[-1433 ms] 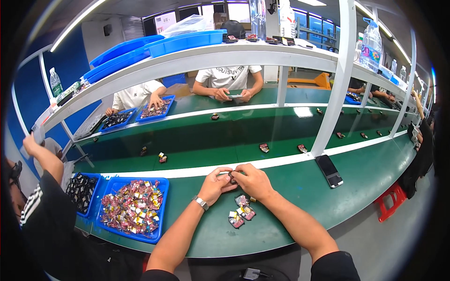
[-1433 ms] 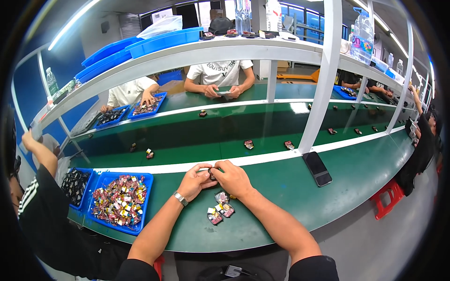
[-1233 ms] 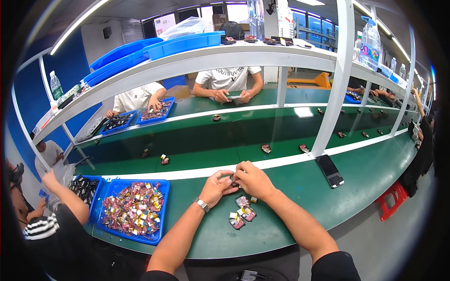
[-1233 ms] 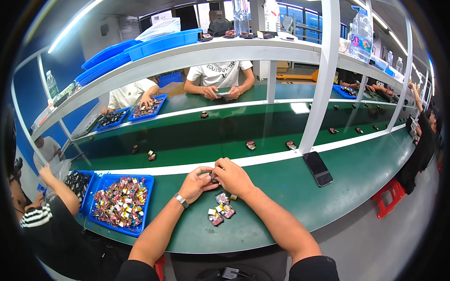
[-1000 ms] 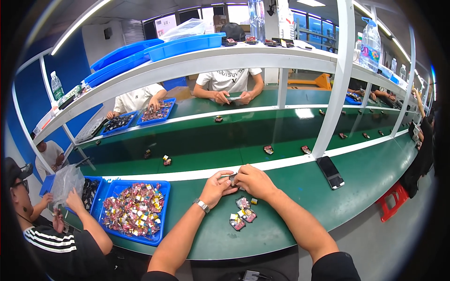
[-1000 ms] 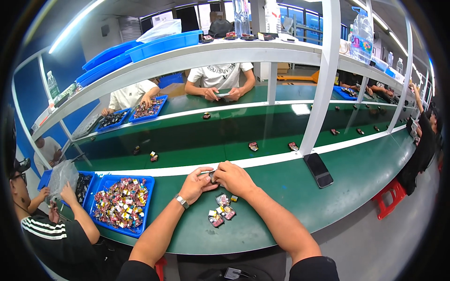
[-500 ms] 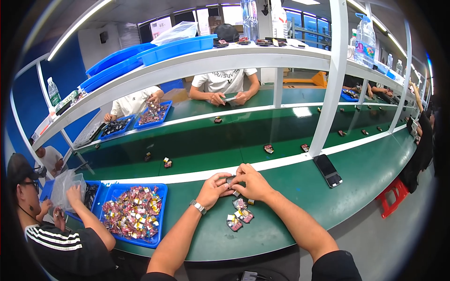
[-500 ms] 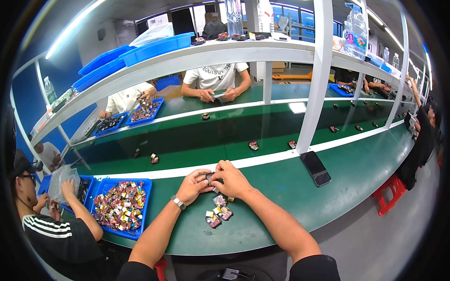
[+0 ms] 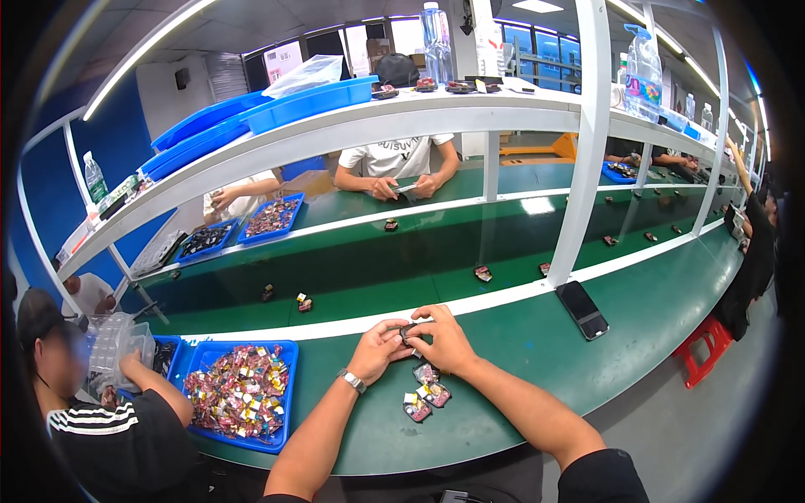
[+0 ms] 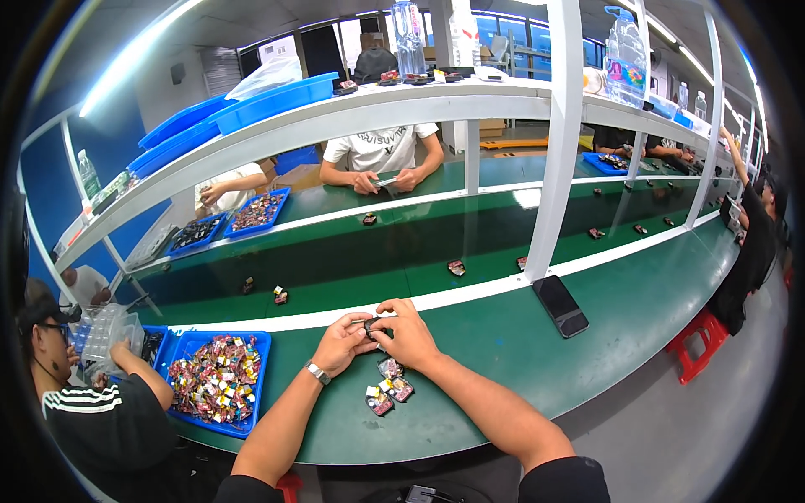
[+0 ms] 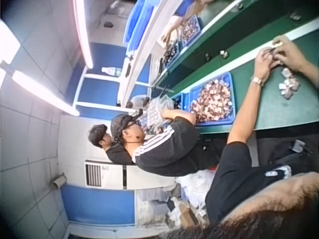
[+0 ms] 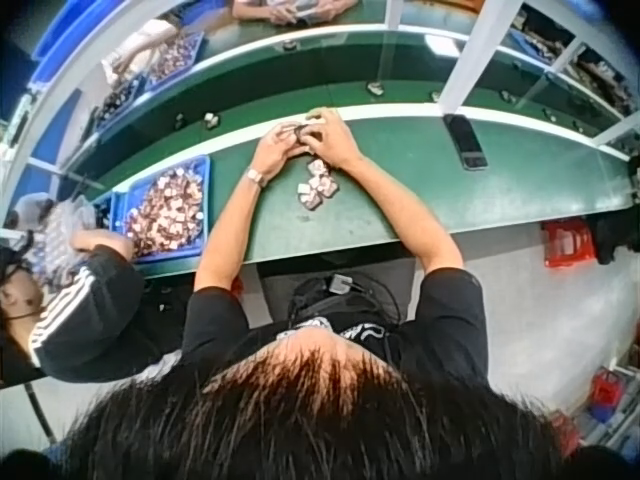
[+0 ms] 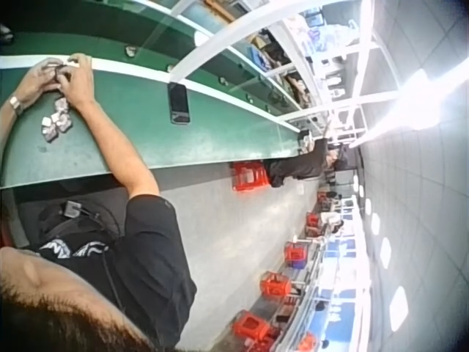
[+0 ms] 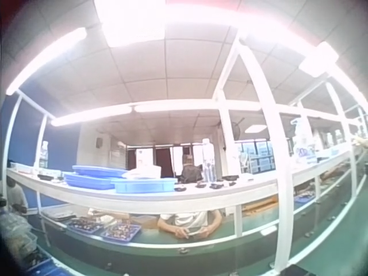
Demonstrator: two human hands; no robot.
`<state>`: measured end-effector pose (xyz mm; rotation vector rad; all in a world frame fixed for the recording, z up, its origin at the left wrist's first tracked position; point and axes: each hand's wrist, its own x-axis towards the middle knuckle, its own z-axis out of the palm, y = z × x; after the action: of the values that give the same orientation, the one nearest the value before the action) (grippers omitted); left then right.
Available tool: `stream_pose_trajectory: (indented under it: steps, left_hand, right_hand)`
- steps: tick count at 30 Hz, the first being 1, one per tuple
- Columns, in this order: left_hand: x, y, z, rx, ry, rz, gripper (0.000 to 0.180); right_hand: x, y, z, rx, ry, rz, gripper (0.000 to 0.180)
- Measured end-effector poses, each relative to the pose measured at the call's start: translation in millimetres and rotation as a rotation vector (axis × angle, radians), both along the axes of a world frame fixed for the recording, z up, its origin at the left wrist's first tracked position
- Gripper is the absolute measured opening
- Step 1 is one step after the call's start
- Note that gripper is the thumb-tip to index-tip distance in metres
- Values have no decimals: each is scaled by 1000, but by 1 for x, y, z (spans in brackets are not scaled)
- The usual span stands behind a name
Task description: Assembling small plastic components at a factory workbench.
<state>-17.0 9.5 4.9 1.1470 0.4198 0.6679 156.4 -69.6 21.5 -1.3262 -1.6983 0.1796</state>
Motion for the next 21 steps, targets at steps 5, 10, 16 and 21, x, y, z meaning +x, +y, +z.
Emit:
stream_pose_trajectory:
  steps: [5, 10, 16, 21]
  left_hand:
    - [0, 2, -2, 1, -3, 5, 30]
    - [0, 3, -6, 4, -19, 9, 29]
    - [-2, 3, -8, 3, -28, 3, 29]
    - [2, 0, -6, 18, -42, 59, 26]
  right_hand:
    - [3, 3, -5, -38, 39, 42, 12]
    - [1, 5, -8, -93, 109, 47, 14]
    - [4, 8, -13, -173, 187, 81, 16]
    - [-7, 5, -11, -34, 140, 34, 16]
